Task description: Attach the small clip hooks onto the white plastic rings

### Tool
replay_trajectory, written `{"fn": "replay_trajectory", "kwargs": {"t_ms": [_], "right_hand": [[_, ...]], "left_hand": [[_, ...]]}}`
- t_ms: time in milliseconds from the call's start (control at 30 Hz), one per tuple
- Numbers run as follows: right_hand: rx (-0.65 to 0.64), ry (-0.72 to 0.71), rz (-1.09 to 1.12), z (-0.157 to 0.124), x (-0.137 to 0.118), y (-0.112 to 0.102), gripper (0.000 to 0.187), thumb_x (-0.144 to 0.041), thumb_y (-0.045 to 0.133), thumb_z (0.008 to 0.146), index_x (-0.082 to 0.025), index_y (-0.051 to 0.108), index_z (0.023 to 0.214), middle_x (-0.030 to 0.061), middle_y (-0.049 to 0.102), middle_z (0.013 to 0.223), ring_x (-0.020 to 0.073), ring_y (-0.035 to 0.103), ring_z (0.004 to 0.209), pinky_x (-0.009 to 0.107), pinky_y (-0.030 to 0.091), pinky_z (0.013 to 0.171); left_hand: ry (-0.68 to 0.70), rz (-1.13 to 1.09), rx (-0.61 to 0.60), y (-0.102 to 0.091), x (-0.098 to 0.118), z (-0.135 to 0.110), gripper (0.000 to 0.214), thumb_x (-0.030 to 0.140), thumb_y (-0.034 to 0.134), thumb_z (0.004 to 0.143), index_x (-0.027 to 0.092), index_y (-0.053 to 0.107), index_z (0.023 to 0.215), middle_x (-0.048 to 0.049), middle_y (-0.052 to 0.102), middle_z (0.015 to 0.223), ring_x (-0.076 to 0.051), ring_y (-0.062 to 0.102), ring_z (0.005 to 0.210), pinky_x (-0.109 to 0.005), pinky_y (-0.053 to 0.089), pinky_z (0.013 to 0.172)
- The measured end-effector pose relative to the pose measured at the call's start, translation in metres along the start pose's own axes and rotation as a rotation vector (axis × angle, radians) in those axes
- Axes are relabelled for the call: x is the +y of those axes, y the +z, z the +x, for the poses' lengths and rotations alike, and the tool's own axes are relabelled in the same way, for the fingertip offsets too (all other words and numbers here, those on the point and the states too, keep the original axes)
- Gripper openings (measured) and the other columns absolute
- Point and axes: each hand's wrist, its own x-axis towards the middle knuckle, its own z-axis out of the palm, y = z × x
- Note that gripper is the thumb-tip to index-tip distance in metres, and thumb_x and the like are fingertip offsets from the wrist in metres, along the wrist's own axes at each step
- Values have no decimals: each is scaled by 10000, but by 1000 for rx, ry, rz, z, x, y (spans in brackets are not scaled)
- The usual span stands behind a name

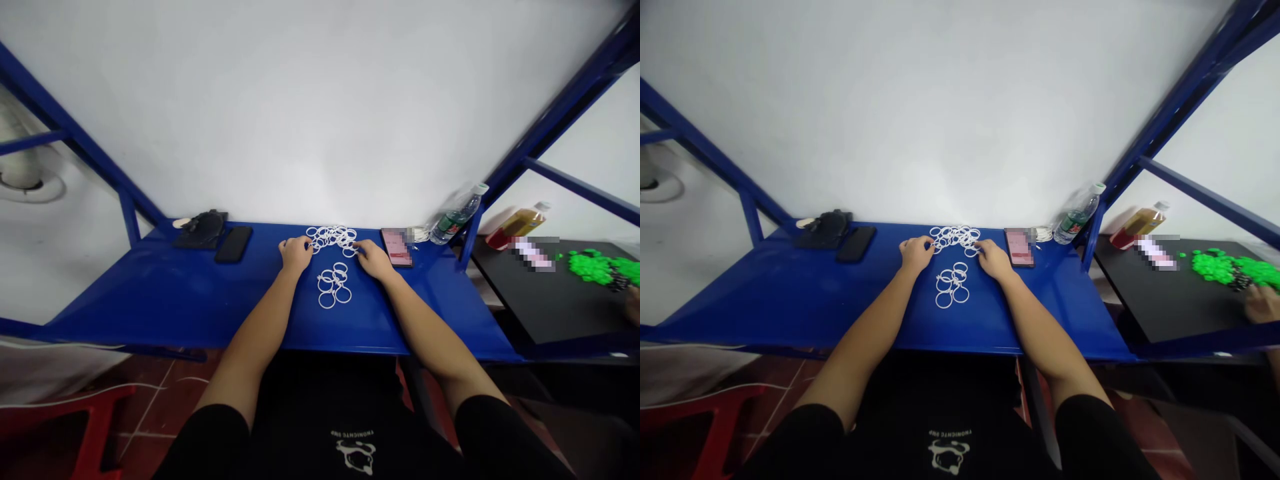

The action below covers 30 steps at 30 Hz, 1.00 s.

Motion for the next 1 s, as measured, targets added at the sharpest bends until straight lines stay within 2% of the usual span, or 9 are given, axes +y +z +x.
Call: {"fn": "replay_trajectory", "kwargs": {"t_ms": [100,233,333,433,500,633,800,900,1000], "right_hand": [[-69,38,-41,1,0,2,465,-128,581,905,-226,655,1353,91,710,1303,262,668,1177,382,543,1013],[-69,66,-26,1,-3,2,435,-138,590,911,-226,666,1330,77,754,1135,248,697,1031,358,547,940],[-5,53,52,2,-1,2,360,-181,568,937,-196,678,1279,86,749,1064,240,687,982,359,537,927],[102,36,179,3,1,3,368,-239,522,966,-171,658,1301,98,732,1064,231,675,941,370,538,913],[148,47,265,3,2,5,406,-255,494,967,-165,643,1334,81,725,1011,221,670,884,369,545,879],[158,77,392,4,4,9,459,-244,485,928,-176,652,1351,28,708,879,201,654,783,353,552,813],[140,37,299,4,4,12,349,-234,568,868,-190,752,1162,67,746,1014,200,665,857,348,537,851],[98,55,289,3,1,11,281,-294,605,886,-187,751,1101,50,737,914,192,657,792,325,523,782],[100,117,291,2,-3,8,355,-437,670,890,-183,722,1133,6,689,769,184,625,682,307,496,687]], "left_hand": [[17,-82,22,3,-2,3,216,190,673,894,254,749,1086,-60,775,1083,-283,676,1072,-443,434,1023],[33,-262,95,6,-3,4,141,226,703,891,210,749,1024,-77,738,1022,-232,689,927,-345,516,887],[74,-364,132,7,-1,4,118,291,662,939,196,732,931,-58,706,907,-206,678,855,-319,531,838],[150,-410,131,8,1,2,169,311,613,976,197,732,937,-50,693,895,-182,668,832,-302,537,830],[157,-443,121,10,3,1,151,314,653,956,195,740,988,-50,691,932,-162,662,801,-286,545,803],[100,-507,89,14,8,-2,216,262,771,860,191,742,1062,-41,706,955,-135,643,718,-278,568,750],[208,-445,-27,14,13,-5,216,140,750,835,195,765,1043,-58,739,1074,-162,683,835,-321,595,848],[249,-422,-57,14,14,-5,239,76,685,848,189,780,1036,-73,733,1134,-187,709,971,-337,596,929],[268,-403,-47,13,14,-5,215,89,657,886,188,792,1021,-83,731,1153,-211,699,1087,-357,572,1011]]}}
